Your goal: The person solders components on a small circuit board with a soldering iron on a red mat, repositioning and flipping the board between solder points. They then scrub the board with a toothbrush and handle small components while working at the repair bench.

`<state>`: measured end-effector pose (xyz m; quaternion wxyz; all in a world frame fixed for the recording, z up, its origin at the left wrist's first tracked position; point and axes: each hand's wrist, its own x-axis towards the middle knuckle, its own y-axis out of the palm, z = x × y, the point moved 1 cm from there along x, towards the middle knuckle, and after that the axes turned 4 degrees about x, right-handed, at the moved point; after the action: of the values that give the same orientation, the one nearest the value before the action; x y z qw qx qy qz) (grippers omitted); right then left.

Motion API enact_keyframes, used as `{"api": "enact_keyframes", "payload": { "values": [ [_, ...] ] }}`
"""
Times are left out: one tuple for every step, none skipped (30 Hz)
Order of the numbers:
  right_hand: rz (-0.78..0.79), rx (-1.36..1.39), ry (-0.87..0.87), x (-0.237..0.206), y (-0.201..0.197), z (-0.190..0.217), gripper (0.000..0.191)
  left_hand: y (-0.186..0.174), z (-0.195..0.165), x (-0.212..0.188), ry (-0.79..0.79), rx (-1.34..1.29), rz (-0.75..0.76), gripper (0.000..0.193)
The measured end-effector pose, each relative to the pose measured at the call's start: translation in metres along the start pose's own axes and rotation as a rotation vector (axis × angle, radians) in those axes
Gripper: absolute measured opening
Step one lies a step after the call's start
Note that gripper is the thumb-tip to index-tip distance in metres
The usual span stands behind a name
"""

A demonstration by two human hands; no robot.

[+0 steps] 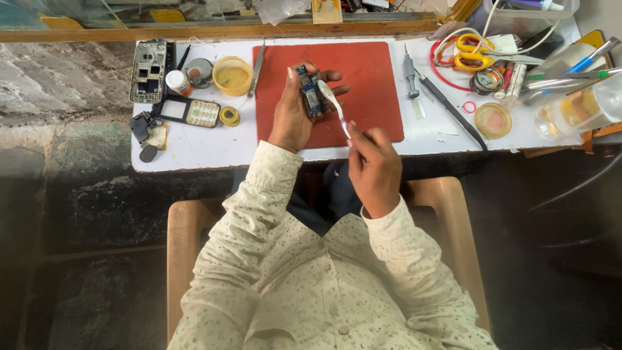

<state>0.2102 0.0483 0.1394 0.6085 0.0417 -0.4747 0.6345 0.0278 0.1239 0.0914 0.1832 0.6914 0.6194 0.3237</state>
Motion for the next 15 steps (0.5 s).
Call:
{"api": "enact_keyframes", "payload": {
  "values": [
    [-0.002,-0.012,-0.025,0.000,0.003,0.000,0.035,0.000,0.000,0.000,0.001,0.002,-0.012,0.047],
    [0.013,-0.025,-0.009,-0.001,0.003,0.001,0.034,-0.001,0.000,0.000,0.005,0.005,-0.024,0.047],
    [0.030,-0.037,0.005,-0.003,0.002,0.001,0.034,-0.001,-0.001,0.001,0.004,0.002,-0.020,0.047],
    [0.049,-0.050,0.023,-0.005,0.000,0.001,0.033,-0.001,0.000,0.001,0.001,-0.001,-0.018,0.047],
    [0.058,-0.043,0.021,-0.008,-0.003,0.000,0.034,-0.001,0.001,0.000,-0.005,-0.006,-0.016,0.046],
    [0.065,-0.038,0.018,-0.010,-0.009,-0.001,0.034,-0.002,0.001,0.000,-0.003,0.000,-0.004,0.046],
    [0.070,-0.034,0.013,-0.010,-0.013,-0.002,0.035,-0.002,0.002,0.001,0.001,0.005,0.010,0.046],
    [0.073,-0.029,0.025,-0.010,-0.017,-0.004,0.034,-0.002,0.002,0.001,0.006,0.010,0.024,0.045],
    [0.077,-0.024,0.038,-0.009,-0.019,-0.005,0.033,-0.002,0.003,0.000,0.010,0.009,0.019,0.046],
    [0.080,-0.018,0.048,-0.008,-0.020,-0.006,0.033,-0.003,0.003,0.000,0.016,0.009,0.015,0.046],
    [0.061,-0.009,0.052,-0.007,-0.020,-0.007,0.032,-0.003,0.002,0.000,0.024,0.010,0.012,0.047],
    [0.043,0.001,0.057,-0.005,-0.017,-0.007,0.031,-0.003,0.002,0.000,0.021,0.010,0.008,0.047],
    [0.027,0.011,0.064,-0.005,-0.014,-0.006,0.031,-0.003,0.002,0.000,0.017,0.009,0.003,0.047],
    [0.025,0.005,0.029,-0.005,-0.010,-0.005,0.032,-0.002,0.002,0.000,0.013,0.008,-0.002,0.047],
    [0.023,0.000,-0.005,-0.005,-0.005,-0.003,0.034,-0.002,0.001,0.000,0.013,-0.006,-0.006,0.047]
  ]
}}
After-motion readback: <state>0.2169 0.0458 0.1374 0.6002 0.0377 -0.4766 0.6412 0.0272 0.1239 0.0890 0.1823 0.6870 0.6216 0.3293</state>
